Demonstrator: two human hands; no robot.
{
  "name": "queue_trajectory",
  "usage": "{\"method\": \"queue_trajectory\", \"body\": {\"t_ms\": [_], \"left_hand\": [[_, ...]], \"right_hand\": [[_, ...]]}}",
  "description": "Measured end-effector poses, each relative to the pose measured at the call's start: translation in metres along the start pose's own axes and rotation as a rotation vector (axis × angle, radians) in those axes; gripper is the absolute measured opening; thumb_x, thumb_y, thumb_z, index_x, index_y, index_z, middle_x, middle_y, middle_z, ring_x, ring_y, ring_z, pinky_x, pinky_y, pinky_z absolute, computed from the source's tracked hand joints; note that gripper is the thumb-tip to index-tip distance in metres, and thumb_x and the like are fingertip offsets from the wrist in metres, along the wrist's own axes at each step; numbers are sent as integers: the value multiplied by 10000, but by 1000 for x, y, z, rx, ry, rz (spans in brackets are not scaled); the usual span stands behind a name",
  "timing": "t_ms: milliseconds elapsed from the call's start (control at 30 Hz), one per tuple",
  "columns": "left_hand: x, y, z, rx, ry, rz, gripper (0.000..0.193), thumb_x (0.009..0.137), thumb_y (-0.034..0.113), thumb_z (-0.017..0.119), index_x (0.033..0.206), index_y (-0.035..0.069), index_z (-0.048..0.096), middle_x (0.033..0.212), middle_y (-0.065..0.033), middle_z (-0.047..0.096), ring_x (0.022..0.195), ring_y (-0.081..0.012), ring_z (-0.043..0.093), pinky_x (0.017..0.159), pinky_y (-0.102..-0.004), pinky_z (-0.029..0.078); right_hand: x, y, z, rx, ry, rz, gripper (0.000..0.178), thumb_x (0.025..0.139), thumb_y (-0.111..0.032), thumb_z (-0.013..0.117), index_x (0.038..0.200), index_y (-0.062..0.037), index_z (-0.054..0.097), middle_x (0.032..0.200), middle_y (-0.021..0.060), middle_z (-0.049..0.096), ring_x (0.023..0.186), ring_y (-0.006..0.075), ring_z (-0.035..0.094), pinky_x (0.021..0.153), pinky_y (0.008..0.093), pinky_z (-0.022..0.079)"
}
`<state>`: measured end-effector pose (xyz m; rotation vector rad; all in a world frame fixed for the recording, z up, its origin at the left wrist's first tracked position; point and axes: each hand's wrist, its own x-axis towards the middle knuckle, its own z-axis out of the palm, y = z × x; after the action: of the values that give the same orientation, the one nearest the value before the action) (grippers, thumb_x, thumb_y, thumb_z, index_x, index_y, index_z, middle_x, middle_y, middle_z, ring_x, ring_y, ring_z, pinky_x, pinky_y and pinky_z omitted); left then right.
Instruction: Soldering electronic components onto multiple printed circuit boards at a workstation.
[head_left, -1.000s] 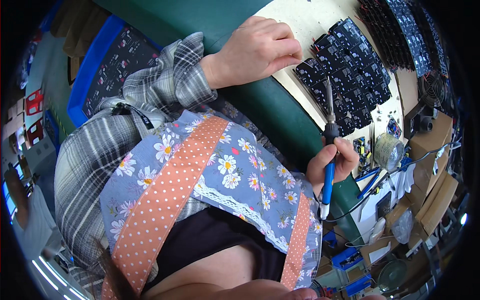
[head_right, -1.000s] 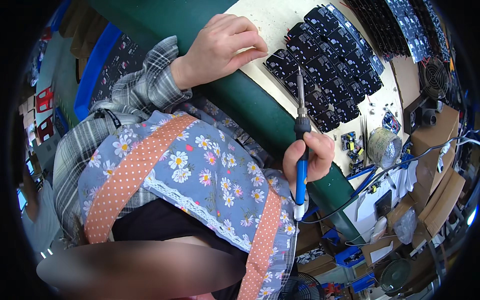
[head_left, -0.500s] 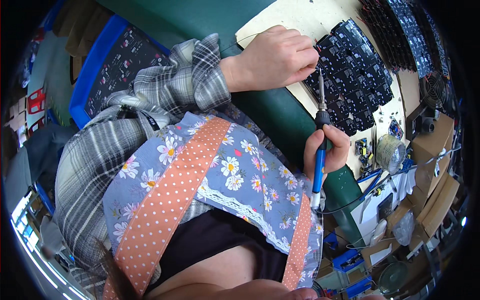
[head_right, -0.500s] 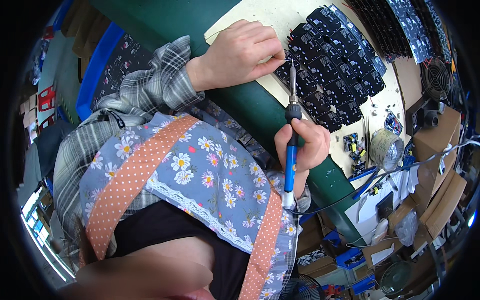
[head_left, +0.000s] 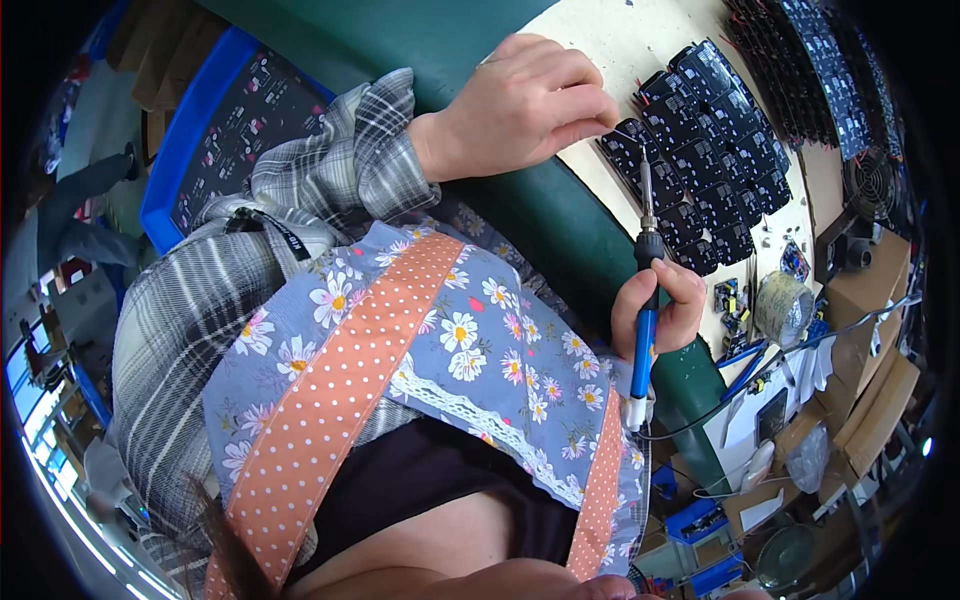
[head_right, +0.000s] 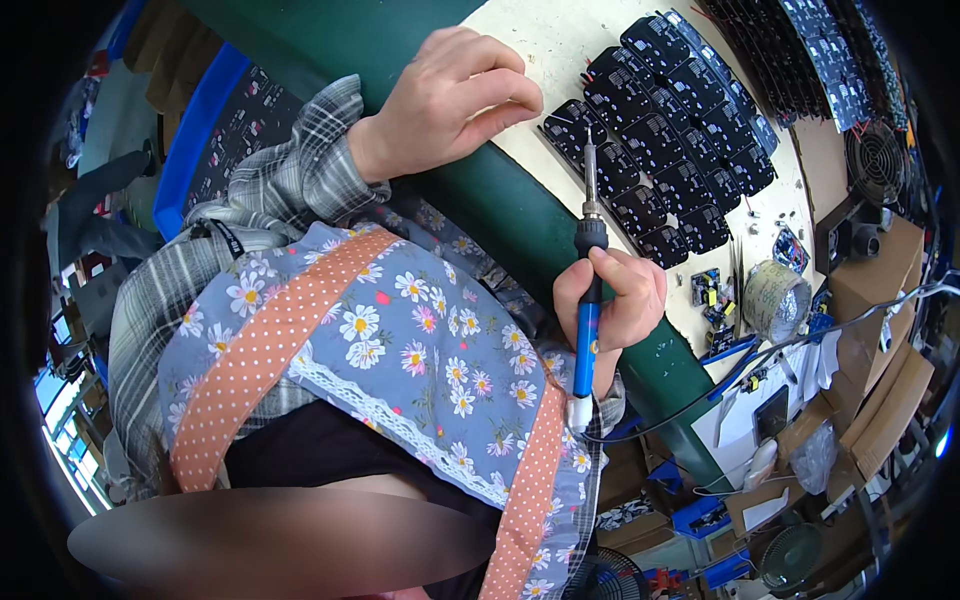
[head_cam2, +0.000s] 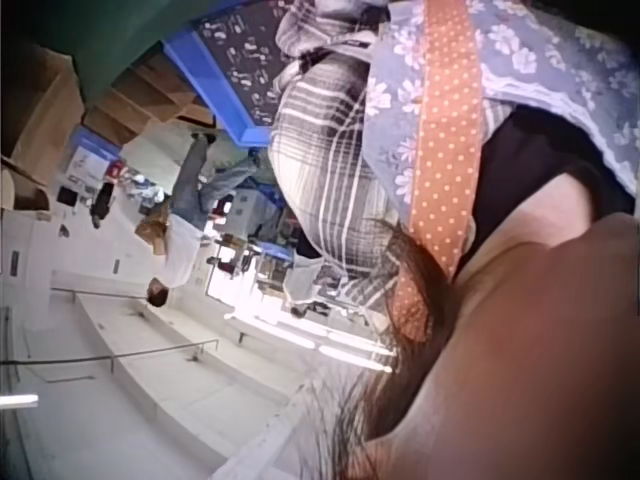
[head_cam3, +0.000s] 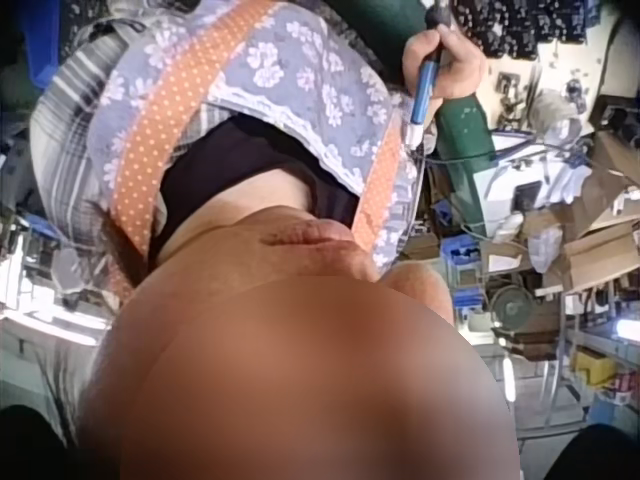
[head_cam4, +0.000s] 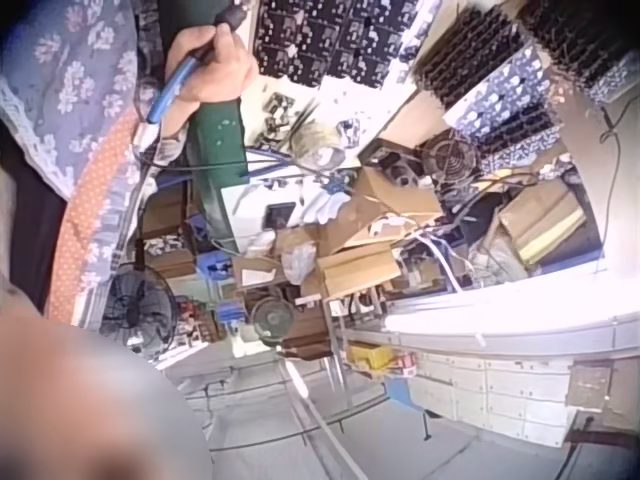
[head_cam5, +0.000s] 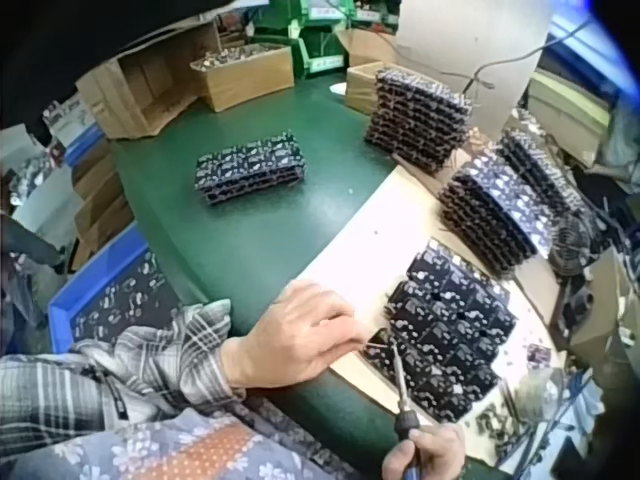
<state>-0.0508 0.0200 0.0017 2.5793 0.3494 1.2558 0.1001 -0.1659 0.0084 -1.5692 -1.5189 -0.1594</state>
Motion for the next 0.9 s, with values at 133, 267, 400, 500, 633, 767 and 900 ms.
{"method": "queue_trajectory", "body": {"t_ms": [133, 267, 400, 500, 633, 767, 900], "left_hand": [[-3, 0, -1, 20, -80, -65, 120, 747, 119, 680, 808, 78, 586, 769, -36, 549, 686, -201, 542, 621, -297, 427], [-7, -2, 9, -141, -41, -195, 109, 731, 138, 694, 801, 125, 611, 758, -24, 547, 683, -190, 536, 642, -292, 414], [0, -3, 4, -9, 10, -17, 105, 737, 118, 685, 800, 122, 601, 739, -25, 543, 672, -198, 531, 617, -299, 418], [4, 2, 7, -68, -81, -56, 101, 742, 124, 677, 794, 118, 591, 738, -12, 550, 683, -196, 538, 628, -305, 422], [8, 14, 18, -119, -69, -60, 102, 740, 148, 679, 787, 123, 592, 727, 0, 549, 687, -192, 542, 625, -310, 423], [11, 20, 26, -80, -129, -49, 111, 741, 164, 677, 773, 122, 579, 729, -2, 546, 699, -191, 547, 638, -315, 424], [12, 23, 28, -34, -173, -42, 119, 742, 164, 673, 761, 119, 565, 734, -3, 547, 712, -190, 553, 654, -317, 426]], "right_hand": [[-17, 1, -8, 174, 130, 213, 168, 734, -87, 634, 867, -50, 538, 685, 89, 575, 592, 187, 527, 575, 290, 416], [-36, 4, -45, -77, 354, 360, 186, 882, -174, 505, 968, -13, 472, 806, 111, 526, 686, 171, 561, 602, 259, 468], [-44, 28, -81, -344, 837, 526, 227, 892, -206, 488, 991, -2, 461, 822, 105, 513, 698, 188, 526, 666, 264, 458], [-58, 49, -108, -352, 679, 620, 209, 904, -161, 491, 1000, 23, 467, 881, 141, 561, 773, 191, 567, 707, 268, 473], [-58, 34, -89, -285, 645, 514, 176, 894, -133, 476, 964, 28, 471, 846, 143, 567, 748, 187, 578, 680, 271, 482], [-49, 7, -38, 148, 370, 431, 139, 871, -130, 500, 917, 1, 502, 794, 102, 529, 666, 185, 583, 624, 274, 497], [-41, 7, -30, 230, 182, 325, 168, 850, -122, 562, 940, 8, 507, 837, 108, 543, 686, 196, 596, 659, 285, 504]]}}
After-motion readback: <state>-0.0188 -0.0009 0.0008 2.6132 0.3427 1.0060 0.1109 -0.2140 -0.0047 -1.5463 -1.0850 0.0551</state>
